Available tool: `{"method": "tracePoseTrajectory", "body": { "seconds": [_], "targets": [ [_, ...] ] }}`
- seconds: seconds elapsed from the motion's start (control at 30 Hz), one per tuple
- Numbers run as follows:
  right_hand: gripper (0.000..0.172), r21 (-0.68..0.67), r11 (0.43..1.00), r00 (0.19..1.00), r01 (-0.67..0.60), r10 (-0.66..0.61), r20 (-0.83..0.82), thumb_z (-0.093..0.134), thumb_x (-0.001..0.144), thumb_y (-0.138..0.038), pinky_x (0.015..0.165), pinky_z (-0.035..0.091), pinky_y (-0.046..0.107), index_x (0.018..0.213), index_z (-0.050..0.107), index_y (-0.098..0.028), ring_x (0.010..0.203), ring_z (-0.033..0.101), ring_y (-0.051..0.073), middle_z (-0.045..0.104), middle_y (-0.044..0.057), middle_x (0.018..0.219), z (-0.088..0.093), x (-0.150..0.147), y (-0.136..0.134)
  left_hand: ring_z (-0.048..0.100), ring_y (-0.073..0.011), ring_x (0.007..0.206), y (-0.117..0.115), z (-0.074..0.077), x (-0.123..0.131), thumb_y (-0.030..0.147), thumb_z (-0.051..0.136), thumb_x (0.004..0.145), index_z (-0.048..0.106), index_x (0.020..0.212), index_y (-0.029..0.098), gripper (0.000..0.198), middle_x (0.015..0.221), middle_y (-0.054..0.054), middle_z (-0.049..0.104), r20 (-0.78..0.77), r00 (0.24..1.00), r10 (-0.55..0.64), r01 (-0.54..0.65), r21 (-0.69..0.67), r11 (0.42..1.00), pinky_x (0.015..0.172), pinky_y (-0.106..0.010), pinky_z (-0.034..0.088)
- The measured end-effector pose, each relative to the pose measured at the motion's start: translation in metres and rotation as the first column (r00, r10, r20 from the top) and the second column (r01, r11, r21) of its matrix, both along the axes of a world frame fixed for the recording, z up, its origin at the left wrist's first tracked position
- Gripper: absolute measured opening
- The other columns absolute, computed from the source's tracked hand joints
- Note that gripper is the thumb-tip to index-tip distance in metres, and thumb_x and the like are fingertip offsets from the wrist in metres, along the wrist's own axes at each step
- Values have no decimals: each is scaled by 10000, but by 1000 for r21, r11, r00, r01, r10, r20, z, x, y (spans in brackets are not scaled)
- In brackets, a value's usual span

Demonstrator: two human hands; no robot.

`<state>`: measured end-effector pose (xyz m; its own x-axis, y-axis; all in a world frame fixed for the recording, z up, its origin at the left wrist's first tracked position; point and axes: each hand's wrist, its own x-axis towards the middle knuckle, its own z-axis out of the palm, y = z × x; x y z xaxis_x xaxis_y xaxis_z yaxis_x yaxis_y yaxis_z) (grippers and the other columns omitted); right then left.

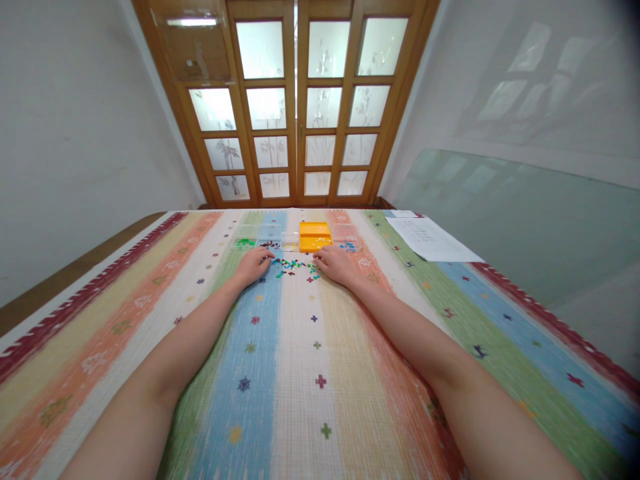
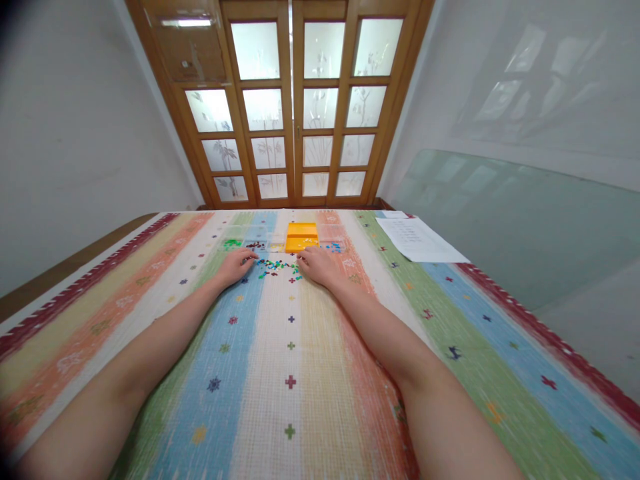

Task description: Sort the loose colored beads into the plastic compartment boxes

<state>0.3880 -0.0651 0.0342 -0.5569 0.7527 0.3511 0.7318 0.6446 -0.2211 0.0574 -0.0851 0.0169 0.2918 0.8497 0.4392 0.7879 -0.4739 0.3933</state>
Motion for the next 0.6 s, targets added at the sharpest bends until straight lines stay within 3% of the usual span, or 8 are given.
{"method": "tracePoseTrajectory", "body": {
  "seconds": [0.27,0.6],
  "targets": [
    [285,16,947,948,-320,320,-2,560,1027,-276,1116,417,423,1222,764,-241,1243,601,253,714,91,1302,-10,-17,-4,639,-254,1100,-4,0,10,241,542,957,772,1048,252,248,1080,-72,732,-55,995,-84,84,3,996,1046,-420,478],
    [338,5,940,940,-342,342,-4,534,1036,-256,1123,440,428,1309,732,-231,1258,608,249,702,104,1333,-17,-19,0,638,-258,1087,-6,-1,12,256,535,959,777,1032,256,253,1078,-75,731,-56,994,-96,96,-9,995,1039,-425,482]
  ]
}}
